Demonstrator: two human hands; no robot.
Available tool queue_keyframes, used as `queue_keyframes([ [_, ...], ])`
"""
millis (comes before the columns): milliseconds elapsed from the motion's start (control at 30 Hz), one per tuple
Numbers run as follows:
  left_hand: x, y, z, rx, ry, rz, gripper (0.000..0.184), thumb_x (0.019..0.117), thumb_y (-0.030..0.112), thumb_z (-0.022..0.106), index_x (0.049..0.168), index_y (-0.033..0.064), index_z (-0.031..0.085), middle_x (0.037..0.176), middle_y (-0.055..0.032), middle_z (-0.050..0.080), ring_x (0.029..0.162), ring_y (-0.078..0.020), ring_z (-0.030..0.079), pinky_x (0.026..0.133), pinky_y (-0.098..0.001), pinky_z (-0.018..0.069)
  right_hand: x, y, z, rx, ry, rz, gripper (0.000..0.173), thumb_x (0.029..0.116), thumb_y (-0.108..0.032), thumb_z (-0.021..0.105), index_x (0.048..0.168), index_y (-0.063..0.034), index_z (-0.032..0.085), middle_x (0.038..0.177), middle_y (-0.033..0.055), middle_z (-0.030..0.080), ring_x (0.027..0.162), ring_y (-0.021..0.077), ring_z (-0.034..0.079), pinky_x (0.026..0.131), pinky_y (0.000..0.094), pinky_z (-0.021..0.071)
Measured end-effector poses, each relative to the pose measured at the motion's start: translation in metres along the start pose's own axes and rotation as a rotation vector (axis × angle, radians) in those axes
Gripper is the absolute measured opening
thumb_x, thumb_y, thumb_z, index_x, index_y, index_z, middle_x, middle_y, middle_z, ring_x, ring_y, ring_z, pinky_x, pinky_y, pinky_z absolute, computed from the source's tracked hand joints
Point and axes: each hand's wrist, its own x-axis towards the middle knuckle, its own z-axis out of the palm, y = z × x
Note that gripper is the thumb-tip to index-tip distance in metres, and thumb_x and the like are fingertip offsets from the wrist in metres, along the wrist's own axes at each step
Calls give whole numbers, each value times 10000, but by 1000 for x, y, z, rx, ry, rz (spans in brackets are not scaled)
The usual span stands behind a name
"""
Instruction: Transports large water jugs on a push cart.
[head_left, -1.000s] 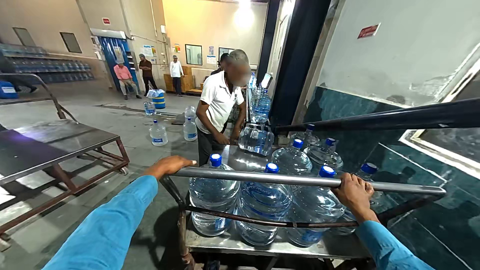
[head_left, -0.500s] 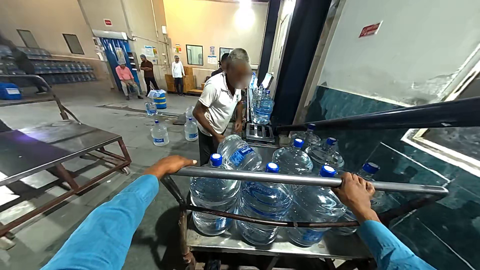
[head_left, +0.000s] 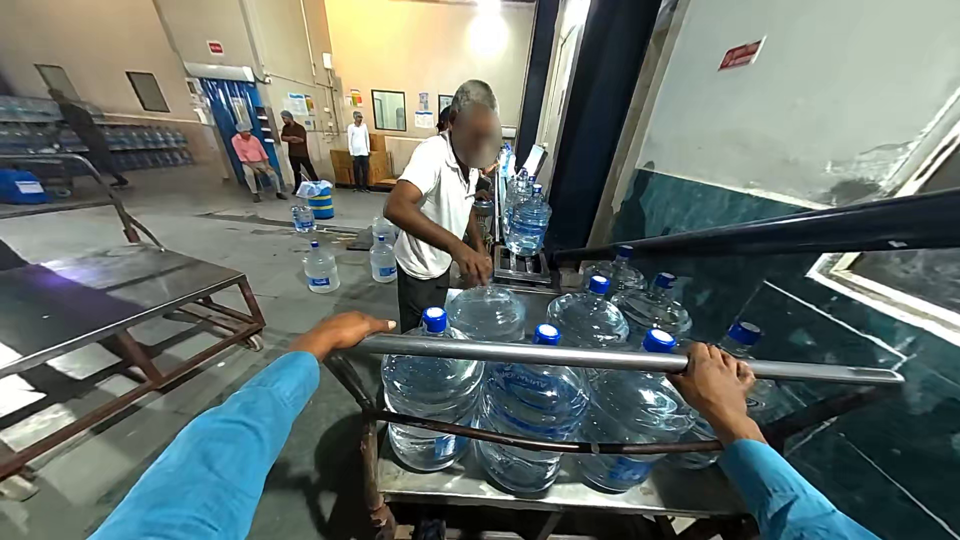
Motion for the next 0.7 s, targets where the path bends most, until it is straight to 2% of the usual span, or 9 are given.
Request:
queue_keyframes([
  [433,-1,4,2,17,6,-7,652,1072,584,371,1284,55,687,1339,-211,650,1320,-389,566,1097,-661,383,2,2,2,12,11,1,535,775,-199,905,1195,4,643,1273,271,631,1314,477,511,1108,703,289],
  [633,1,1,4,10,9,10,640,1068,596,374,1282,89,700,1328,-187,664,1316,-372,573,1091,-656,394,2,5,2,20,0,0,545,787,-194,895,1219,9,633,1283,276,624,1327,486,497,1113,708,284],
  [700,-2,3,3,7,6,13,630,1071,591,370,1308,105,693,1368,-171,649,1350,-367,549,1116,-657,373,2,7,3,35,5,-19,538,791,-183,884,1228,12,636,1294,287,618,1324,501,496,1105,729,282],
])
